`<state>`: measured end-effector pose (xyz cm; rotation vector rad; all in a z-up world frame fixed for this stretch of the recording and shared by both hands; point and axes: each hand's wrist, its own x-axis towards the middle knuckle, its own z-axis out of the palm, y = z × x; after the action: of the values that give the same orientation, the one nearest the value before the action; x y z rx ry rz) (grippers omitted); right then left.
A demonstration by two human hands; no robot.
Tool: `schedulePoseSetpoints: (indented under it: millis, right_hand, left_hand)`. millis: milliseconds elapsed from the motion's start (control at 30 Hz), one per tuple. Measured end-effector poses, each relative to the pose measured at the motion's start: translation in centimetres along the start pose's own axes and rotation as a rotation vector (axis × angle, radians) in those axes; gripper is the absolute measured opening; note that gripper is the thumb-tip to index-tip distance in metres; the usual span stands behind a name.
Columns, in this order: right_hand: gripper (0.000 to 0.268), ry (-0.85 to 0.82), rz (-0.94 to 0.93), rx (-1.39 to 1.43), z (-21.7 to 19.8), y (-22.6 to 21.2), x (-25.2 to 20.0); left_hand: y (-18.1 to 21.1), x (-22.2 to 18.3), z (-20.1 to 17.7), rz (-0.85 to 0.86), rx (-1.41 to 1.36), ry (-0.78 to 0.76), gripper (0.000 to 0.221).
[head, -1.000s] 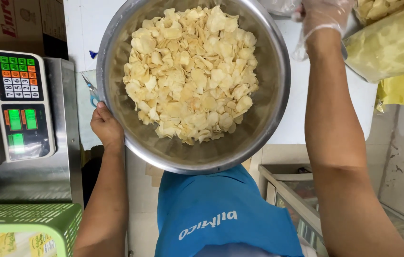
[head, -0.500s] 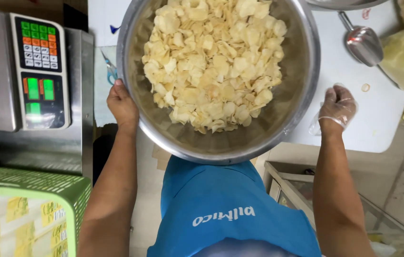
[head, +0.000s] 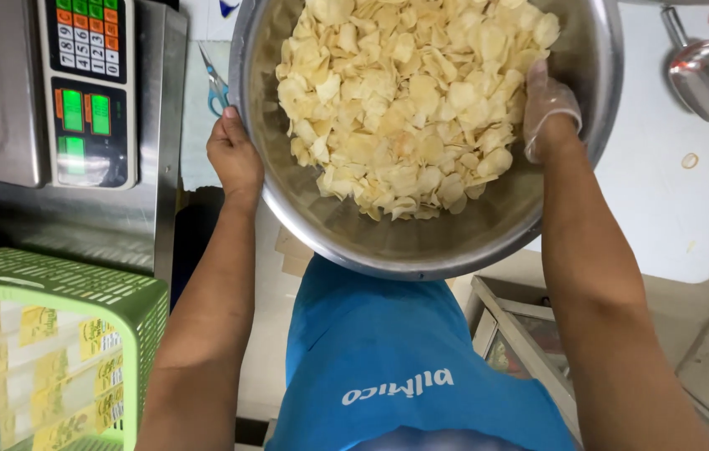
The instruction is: Mixing fried chips with seasoning powder in a large metal bowl by hand
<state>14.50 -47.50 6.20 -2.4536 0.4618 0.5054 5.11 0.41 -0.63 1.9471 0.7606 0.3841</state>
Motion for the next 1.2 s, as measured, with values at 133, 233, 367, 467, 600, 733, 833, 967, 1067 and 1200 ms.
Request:
schedulePoseSetpoints:
  millis: [133,233,367,467,600,733,833,967,1067,1200]
  right_hand:
    - [0.078,-0.124,0.188,0.515,3.8,5.7,3.0]
    - [0.080,-0.190,0.259,0.738,5.3,4.5,0.8]
    - [0.067,-0.296,0.242,0.732,5.8,-4.3,-6.9]
    - [0.059,-0.353,0.236,0.733,4.6,-9.6,-10.7]
    - [0.051,-0.404,0.250,0.736,0.2,-10.0,-10.1]
    - [0.035,-0.107,-0.312,0.233,-2.8,-4.4,-2.0]
    - [0.034,0.016,-0.409,0.513,-4.0,-5.1,-0.3]
    - [0.042,0.010,0.271,0.334,-4.1,-8.7,2.4]
    - [0.172,-0.272,-0.356,-1.171,-1.0,-2.9,11.5]
    - [0.155,-0.448,-0.378,-0.940,1.9,-3.2,15.8]
  left_hand:
    - [-0.1,-0.7,-0.1,-0.014,0.022,-0.006,0.043]
    - [0.2,-0.6,0.1,-0.028,0.017,0.000,0.044]
    - [0.9,-0.8,-0.1,0.001,0.021,-0.034,0.045]
    - [0.5,-0.8,0.1,0.005,-0.022,-0.035,0.044]
    - [-0.1,-0.6,0.1,0.011,-0.033,-0.036,0.043]
    - [3.1,-1.2,-0.6,-0.023,-0.048,-0.057,0.043]
    - [5.3,-2.0,-1.2,-0.045,-0.038,-0.093,0.048]
    - [5.6,-2.2,-1.4,-0.002,-0.060,-0.109,0.049]
    - [5.6,-2.3,-1.5,-0.023,-0.037,-0.106,0.047]
    - [2.3,-2.2,-1.7,-0.020,-0.055,-0.086,0.044]
